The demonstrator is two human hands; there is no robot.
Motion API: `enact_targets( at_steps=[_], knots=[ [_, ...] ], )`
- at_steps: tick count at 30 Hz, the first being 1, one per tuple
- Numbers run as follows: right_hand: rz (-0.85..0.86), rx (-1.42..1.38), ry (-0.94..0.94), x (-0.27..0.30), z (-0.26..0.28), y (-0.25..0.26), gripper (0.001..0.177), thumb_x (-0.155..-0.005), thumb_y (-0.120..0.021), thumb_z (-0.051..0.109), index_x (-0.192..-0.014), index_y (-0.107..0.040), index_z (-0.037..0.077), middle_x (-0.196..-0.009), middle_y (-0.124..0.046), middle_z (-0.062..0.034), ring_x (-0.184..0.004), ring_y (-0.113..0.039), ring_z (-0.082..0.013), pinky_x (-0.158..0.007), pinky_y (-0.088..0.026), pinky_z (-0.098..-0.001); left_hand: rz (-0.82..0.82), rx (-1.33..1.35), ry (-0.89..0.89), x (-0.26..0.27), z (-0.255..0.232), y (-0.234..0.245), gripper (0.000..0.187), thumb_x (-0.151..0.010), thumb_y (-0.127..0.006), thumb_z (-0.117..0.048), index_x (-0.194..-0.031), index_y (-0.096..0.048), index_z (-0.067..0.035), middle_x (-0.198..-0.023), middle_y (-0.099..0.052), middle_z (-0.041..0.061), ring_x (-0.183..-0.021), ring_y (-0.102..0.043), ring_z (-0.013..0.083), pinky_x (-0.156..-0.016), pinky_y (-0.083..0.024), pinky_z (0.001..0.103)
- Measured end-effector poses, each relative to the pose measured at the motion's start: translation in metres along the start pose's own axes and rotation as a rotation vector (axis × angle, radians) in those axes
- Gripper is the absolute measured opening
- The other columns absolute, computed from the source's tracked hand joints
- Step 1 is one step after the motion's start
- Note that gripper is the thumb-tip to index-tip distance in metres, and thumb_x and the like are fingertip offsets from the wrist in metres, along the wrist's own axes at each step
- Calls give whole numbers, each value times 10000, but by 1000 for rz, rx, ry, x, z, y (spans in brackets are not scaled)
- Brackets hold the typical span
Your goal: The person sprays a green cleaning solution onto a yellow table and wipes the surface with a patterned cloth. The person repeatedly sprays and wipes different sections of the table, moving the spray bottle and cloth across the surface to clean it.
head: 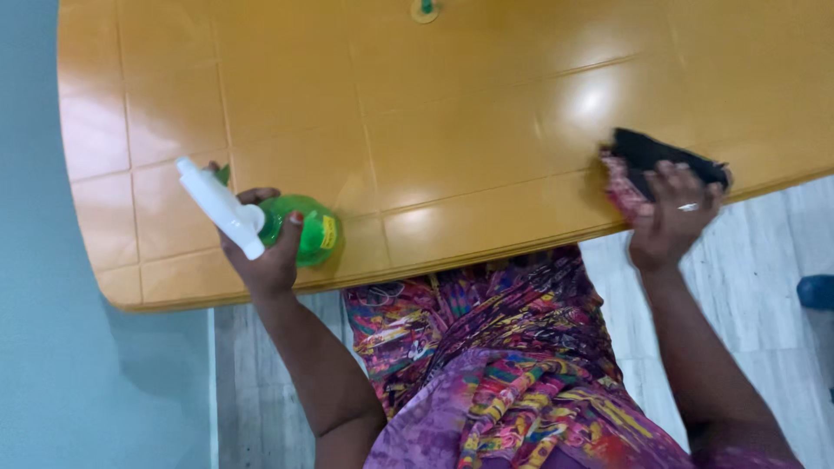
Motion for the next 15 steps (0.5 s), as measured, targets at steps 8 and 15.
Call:
enact_targets(
  at_steps=[8,15],
  knots=[
    [325,-226,384,6,211,-46,587,-924,-697,507,-1325,-667,80,-1422,-633,-129,-1374,-548,-284,-1135,-281,-593,18,117,-41,1,-12,-7,872,-894,-801,-53,-1615,-313,-18,-1167,-645,79,-1129,-661,209,-1047,-554,352],
    [207,-123,418,1,113,-30,556,-945,-673,545,-1276,-699,99,-1356,-684,-95,-1319,-609,-266,-1146,-367,-503,39,119,-53,3,-8,-9,619,-975,-803,-38,-1472,-443,41,-1171,-626,109,-1112,-633,235,-1093,-533,371]
  ],
)
Point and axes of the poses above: each hand's wrist, its own x-axis away from the middle knuckle, its own y-axis out of the back of the hand, z = x × y, the point moved 3 cm from there along -x, towards the middle knuckle
